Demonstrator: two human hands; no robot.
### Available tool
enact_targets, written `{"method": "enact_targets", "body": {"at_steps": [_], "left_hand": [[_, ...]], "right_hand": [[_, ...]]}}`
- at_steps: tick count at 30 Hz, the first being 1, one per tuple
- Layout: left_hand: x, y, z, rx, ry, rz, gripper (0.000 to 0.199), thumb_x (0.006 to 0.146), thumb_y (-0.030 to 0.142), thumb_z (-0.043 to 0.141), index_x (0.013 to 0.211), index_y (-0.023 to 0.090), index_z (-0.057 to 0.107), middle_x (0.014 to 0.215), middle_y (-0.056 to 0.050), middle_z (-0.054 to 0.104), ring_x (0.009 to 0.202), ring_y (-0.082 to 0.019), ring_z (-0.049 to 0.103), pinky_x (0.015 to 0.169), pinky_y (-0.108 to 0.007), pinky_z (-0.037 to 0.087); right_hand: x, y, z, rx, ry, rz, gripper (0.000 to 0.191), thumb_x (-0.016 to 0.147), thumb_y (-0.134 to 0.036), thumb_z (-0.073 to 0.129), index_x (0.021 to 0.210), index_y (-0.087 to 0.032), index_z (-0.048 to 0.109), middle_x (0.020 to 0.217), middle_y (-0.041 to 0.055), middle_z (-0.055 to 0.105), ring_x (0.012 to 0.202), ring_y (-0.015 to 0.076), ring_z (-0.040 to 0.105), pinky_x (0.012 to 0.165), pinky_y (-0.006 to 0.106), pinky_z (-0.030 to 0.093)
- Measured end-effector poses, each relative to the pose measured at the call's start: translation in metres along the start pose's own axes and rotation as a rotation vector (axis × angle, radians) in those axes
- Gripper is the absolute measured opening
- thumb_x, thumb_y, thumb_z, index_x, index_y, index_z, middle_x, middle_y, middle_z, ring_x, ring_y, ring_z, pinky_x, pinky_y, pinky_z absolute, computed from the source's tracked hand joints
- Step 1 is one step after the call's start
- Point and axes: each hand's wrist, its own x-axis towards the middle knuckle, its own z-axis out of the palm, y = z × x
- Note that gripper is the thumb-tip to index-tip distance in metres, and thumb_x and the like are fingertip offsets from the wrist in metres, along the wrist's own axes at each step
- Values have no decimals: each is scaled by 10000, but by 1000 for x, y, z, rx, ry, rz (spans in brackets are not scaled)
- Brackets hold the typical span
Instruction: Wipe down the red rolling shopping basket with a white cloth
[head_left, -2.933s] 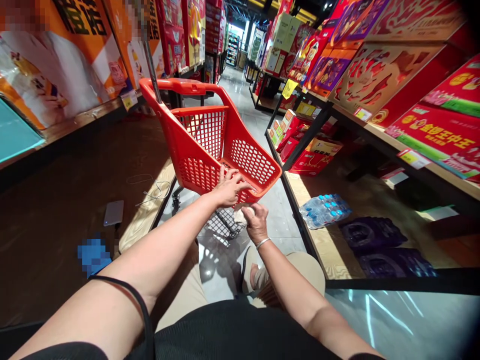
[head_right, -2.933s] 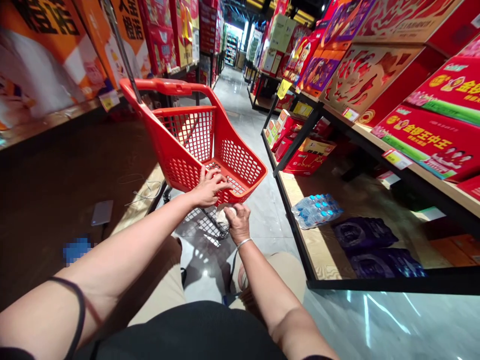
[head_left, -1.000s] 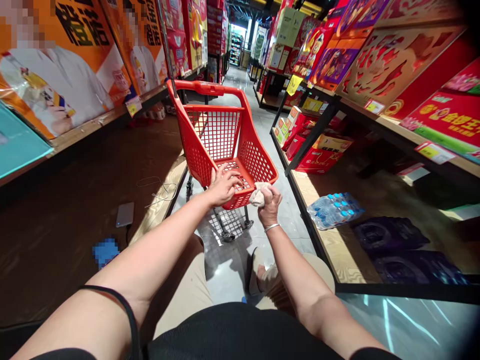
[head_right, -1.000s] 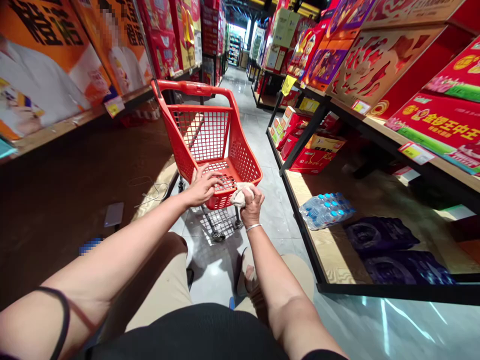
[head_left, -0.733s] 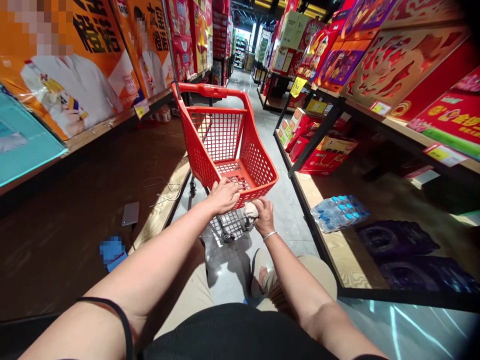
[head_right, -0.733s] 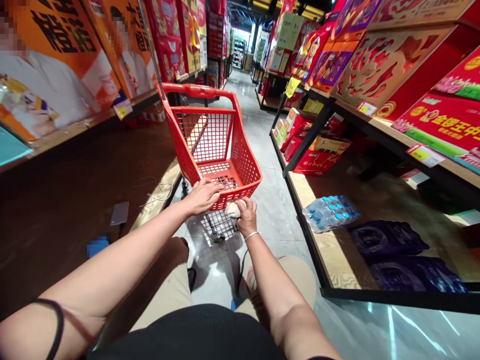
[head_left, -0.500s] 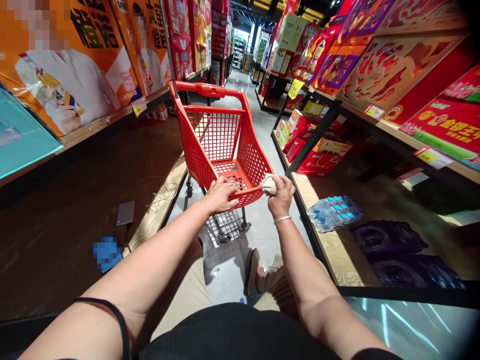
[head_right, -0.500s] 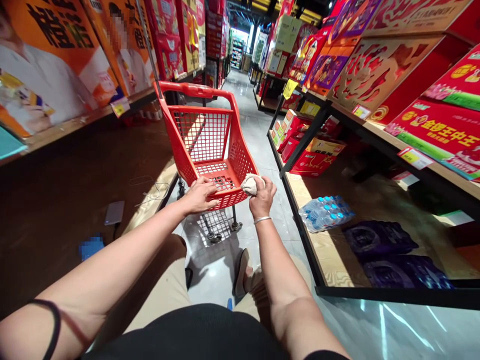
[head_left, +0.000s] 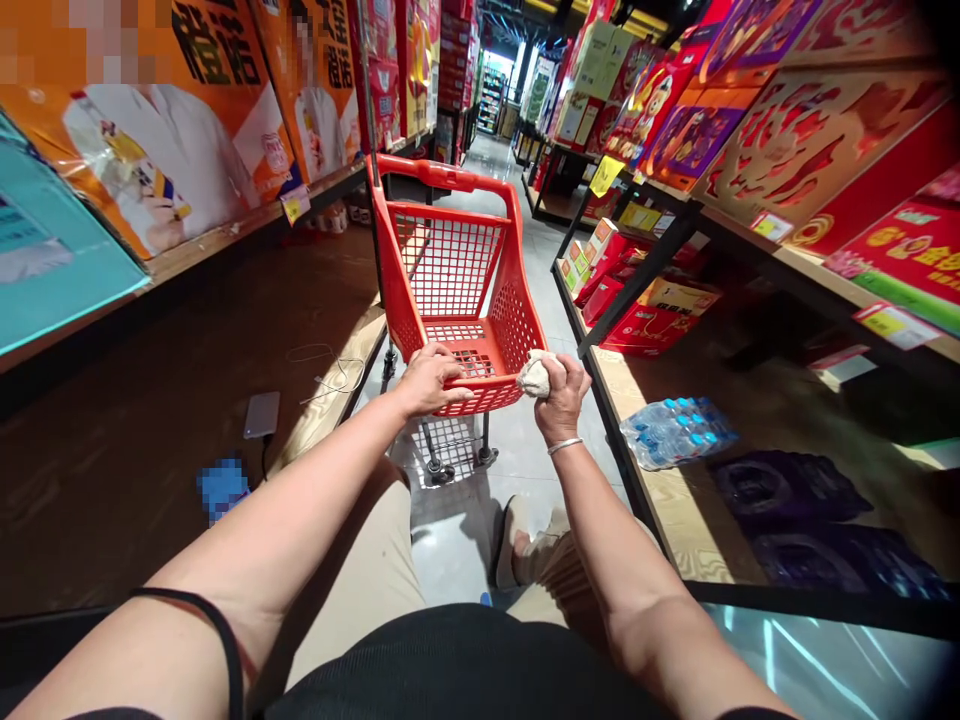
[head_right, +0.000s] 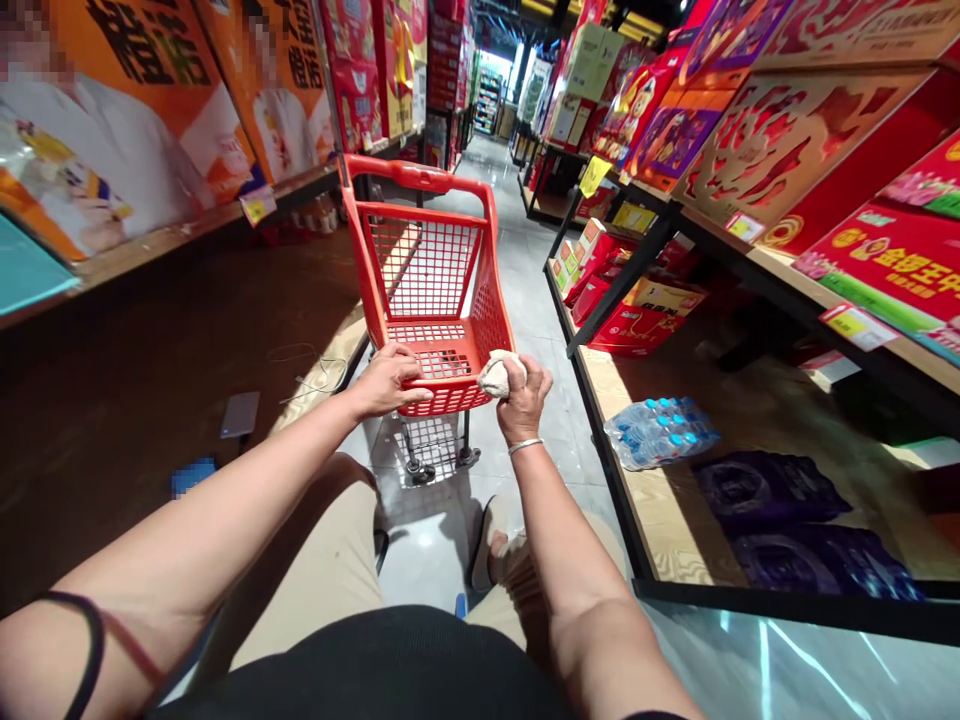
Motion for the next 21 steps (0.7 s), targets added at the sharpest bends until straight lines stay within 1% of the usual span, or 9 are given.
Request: {"method": "enact_targets", "body": {"at_steps": [2,3,6,8,9,12,16,18,21], "left_hand": [[0,-3,0,3,6,12,323,789,534,749,728,221,697,833,-53,678,1098,-283,483,999,-448,412],[0,-4,0,6,7,18,318,798,527,741,728,221,697,828,-52,679,1085,-278,489,992,-443,417],[1,-4,-1,14,11,40,285,833,486,703,733,219,693,827,-49,686,1061,-268,501,973,-432,430],[2,-4,-2,15,15,52,282,846,468,682,715,219,682,818,-50,684,1058,-266,504,967,-426,438],[2,-4,-2,15,16,58,286,850,465,674,706,218,677,812,-52,680,1060,-267,506,969,-426,439],[1,-5,-3,15,11,59,309,854,478,662,685,219,667,793,-55,668,1057,-268,509,978,-428,441],[0,-5,-5,-6,7,35,308,848,493,655,700,224,680,799,-58,673,1077,-276,502,979,-430,451],[0,-3,-6,-8,3,38,330,849,506,641,682,223,670,793,-60,669,1075,-278,497,963,-431,457],[-2,-3,-8,-15,2,52,370,862,523,608,655,218,647,774,-63,658,1070,-278,492,965,-434,455]], "right_hand": [[-19,5,17,28,45,-17,423,840,-97,518,1205,-260,659,1362,111,472,1252,286,397,1074,479,409],[-32,4,26,39,35,-19,400,842,-102,524,1184,-255,663,1355,111,467,1259,287,389,1075,477,412],[-75,-2,49,49,-122,-11,427,809,-62,521,1156,-257,675,1315,94,485,1217,282,403,1046,459,437],[-96,-6,57,63,-240,-35,482,776,-27,515,1156,-270,683,1277,78,520,1161,267,434,1015,421,460],[-101,-7,58,70,-270,-47,498,768,-18,513,1157,-275,686,1264,74,531,1141,262,443,1003,404,469],[-93,-5,49,96,-247,-46,489,778,-32,508,1163,-274,687,1279,83,515,1152,262,447,1013,405,467],[-49,-1,25,98,-110,26,478,801,-74,526,1206,-275,680,1341,116,446,1261,291,416,1063,475,426],[-35,-1,19,60,-56,85,476,803,-90,552,1219,-280,682,1365,127,428,1302,313,392,1073,505,408],[-41,-8,20,26,-78,99,433,803,-94,574,1175,-269,709,1343,121,456,1274,318,415,1061,504,421]]}}
